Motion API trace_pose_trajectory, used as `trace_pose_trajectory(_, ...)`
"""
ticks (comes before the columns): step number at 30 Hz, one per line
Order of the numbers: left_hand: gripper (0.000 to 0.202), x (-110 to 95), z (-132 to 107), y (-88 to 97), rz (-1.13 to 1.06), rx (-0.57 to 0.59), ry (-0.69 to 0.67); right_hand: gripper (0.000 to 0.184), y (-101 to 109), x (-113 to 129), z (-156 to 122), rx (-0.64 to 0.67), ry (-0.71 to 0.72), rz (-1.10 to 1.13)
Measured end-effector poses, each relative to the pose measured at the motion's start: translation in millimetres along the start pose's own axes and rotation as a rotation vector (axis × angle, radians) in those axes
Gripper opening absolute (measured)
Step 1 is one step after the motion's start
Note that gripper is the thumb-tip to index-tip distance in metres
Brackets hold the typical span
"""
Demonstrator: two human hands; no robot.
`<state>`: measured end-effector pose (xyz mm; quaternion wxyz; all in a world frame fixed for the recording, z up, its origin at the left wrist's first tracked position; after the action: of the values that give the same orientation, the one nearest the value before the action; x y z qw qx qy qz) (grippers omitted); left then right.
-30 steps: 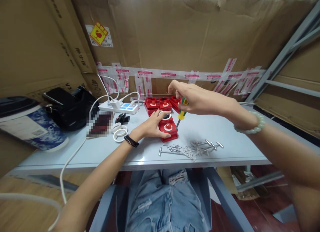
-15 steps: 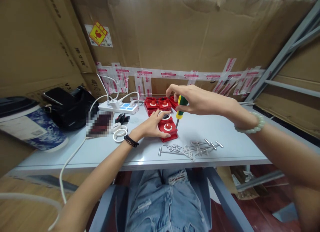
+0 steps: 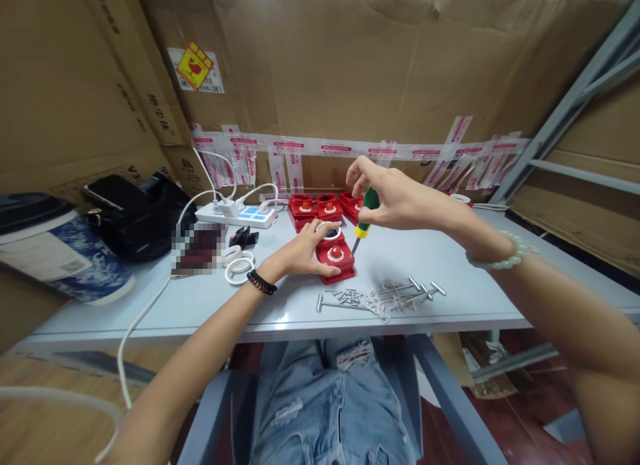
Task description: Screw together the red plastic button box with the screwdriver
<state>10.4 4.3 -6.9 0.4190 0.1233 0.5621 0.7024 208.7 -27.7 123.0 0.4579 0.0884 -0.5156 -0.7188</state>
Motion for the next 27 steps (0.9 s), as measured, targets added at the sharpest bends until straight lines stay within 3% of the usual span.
trace_pose_trajectory(5, 0.090, -1, 1, -0.2, -0.004, -0.014, -0.009, 0.028, -13, 0, 3, -0.173, 0.016, 0.077)
trace_pose_trajectory(8, 0.089, -2, 1, 0.3, 0.001, -0.012, -0.012, 0.035, -27, -2, 6, -0.312, 0.017, 0.221)
trace_pose_trajectory(13, 0.091, -3, 1, 0.9, 0.007, -0.018, -0.009, 0.027, -46, -10, 4, -0.556, -0.094, 0.278)
trace_pose_trajectory(17, 0.090, -3, 1, 0.5, 0.013, -0.016, -0.001, 0.026, -42, -12, 0, -0.487, -0.182, 0.203)
trace_pose_trajectory(22, 0.091, -6, -3, 4.2, 0.010, -0.023, -0.009, 0.020, -34, -12, -2, -0.400, -0.171, 0.257)
trace_pose_trajectory(24, 0.087, -11, 0, 10.2, -0.001, -0.087, -0.029, 0.022, -34, -11, -2, -0.385, -0.164, 0.263)
trace_pose_trajectory(27, 0.058, -26, 10, 22.6, -0.064, -0.257, -0.066, 0.025, -35, -11, -2, -0.367, -0.158, 0.233)
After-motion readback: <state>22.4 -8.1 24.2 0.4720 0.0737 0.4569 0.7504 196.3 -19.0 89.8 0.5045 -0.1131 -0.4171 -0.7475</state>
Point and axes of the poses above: each hand's wrist, its own z-axis towards the middle knuckle, its own y-axis out of the back of the hand, x = y × z, the point moved 1 cm from there along z, towards the middle knuckle, and after that the axes turned 8 degrees about z, right-handed, at the moved point
